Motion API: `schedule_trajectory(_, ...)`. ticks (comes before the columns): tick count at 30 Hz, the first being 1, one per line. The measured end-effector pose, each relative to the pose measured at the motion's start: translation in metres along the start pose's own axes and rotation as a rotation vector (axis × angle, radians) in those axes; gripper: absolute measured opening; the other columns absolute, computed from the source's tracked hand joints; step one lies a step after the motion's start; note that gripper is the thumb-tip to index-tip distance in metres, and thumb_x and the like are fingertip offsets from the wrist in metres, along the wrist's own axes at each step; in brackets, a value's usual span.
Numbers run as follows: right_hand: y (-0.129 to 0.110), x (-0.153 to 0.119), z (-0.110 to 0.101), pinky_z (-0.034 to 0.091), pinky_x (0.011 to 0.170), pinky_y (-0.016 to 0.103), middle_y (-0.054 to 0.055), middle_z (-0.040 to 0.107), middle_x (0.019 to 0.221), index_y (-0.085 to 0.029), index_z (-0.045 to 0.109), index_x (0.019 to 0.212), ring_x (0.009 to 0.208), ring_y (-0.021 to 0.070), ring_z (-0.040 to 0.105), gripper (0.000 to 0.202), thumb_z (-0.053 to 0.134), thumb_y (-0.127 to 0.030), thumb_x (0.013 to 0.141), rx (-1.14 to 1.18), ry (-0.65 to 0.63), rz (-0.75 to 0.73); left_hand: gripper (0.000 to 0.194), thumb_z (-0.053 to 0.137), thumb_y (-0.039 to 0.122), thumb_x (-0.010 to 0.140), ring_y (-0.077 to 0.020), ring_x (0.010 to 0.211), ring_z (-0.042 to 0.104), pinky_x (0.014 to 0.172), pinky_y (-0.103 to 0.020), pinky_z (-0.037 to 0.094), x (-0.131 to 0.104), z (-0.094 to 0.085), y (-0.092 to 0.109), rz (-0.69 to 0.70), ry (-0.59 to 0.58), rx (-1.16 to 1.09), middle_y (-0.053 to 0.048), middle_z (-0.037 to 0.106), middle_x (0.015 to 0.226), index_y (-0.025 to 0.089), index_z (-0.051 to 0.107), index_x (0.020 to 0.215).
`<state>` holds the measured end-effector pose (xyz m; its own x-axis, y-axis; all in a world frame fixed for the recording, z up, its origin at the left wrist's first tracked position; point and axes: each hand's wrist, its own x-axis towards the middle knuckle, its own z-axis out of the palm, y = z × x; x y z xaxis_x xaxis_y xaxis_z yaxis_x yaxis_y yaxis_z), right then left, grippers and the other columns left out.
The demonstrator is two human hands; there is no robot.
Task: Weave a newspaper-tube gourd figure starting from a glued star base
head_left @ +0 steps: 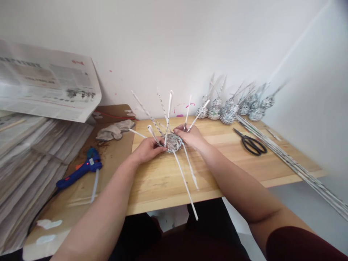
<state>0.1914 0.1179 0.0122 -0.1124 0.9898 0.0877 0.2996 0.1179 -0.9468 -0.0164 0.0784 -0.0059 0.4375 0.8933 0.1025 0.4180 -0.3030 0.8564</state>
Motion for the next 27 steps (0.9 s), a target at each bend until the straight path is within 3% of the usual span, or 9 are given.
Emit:
schedule_trajectory(10,-0.008,-0.003,-0.005,0.049,0.075,0.026,0.003,0.075,0.082,-0.019,0.076,0.081,0.081,0.0178,0.068,0.012,0.064,-0.022,0.077,-0.312,-0.063,0.059,0.019,0.071,0.036,0.074,-0.0178,0.074,0.064,0.074,-0.029,0.05,0.001,0.0,0.003,0.055,0.025,0.016,-0.001,0.071,0.077,0.018,0.069,0.081)
schedule_trajectory(17,-0.006,-0.001,-0.008,0.047,0.072,0.025,0.002,0.076,0.084,-0.019,0.077,0.088,0.084,0.0196,0.068,0.023,0.064,-0.017,0.07,-0.38,-0.206,-0.023,0.017,0.072,0.032,0.072,-0.0158,0.067,0.061,0.061,-0.026,0.048,0.001,-0.001,-0.004,0.015,0.05,-0.004,0.0,0.069,0.074,0.018,0.069,0.081)
schedule_trajectory(20,-0.003,0.0,-0.008,0.048,0.068,0.025,0.001,0.075,0.078,-0.017,0.076,0.093,0.076,0.019,0.067,0.027,0.063,-0.016,0.069,-0.324,-0.25,-0.038,0.014,0.073,0.03,0.071,-0.0158,0.068,0.062,0.067,-0.027,0.048,0.001,0.0,-0.002,0.03,0.046,-0.01,0.0,0.07,0.073,0.018,0.07,0.078)
schedule_trajectory(27,0.006,0.001,-0.001,0.048,0.067,0.027,0.004,0.073,0.073,-0.017,0.075,0.086,0.072,0.0193,0.067,0.018,0.066,-0.029,0.076,-0.34,-0.1,-0.054,0.013,0.073,0.03,0.071,-0.0154,0.069,0.06,0.066,-0.025,0.046,0.001,0.001,0.003,0.038,0.181,0.067,0.0,0.069,0.072,0.018,0.069,0.074)
